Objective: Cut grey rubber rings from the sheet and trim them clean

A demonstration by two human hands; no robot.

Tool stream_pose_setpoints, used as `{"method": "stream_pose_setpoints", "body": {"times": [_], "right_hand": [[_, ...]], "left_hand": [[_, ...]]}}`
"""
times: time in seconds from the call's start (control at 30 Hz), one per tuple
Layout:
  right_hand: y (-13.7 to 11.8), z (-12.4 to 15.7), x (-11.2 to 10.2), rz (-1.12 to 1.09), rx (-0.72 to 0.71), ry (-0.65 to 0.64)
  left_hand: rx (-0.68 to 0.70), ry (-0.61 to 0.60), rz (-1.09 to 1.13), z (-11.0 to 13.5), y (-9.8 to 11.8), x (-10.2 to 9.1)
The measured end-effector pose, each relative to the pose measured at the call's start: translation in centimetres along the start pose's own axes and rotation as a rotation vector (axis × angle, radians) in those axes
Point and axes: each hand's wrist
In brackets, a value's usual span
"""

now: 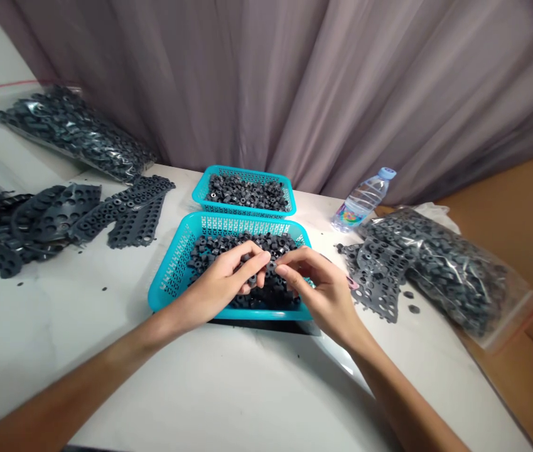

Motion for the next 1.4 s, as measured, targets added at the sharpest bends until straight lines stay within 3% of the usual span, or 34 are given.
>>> {"method": "stream_pose_setpoints", "body": {"times": [0.3,0.8,1.4], "right_hand": [[0.50,-0.06,-0.06,-0.136,0.097,-0.047],[0.48,-0.19,-0.06,-0.113,0.055,-0.061],[0.78,-0.05,0.02,-0.153,-0.076,-0.055]], "left_hand": [[-0.042,0.008,0.099,-0.06,0.26,0.10],[-0.130,-0.141,0.173,0.37,0.23,-0.23],[-0.222,-0.149,0.208,0.35,0.68,-0.28]]}}
Point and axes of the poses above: each hand's wrist, its own z-axis away from the middle knuckle, its own x-axis out of the palm, y = z × x, and after that the axes turned 3 degrees about y, right-handed
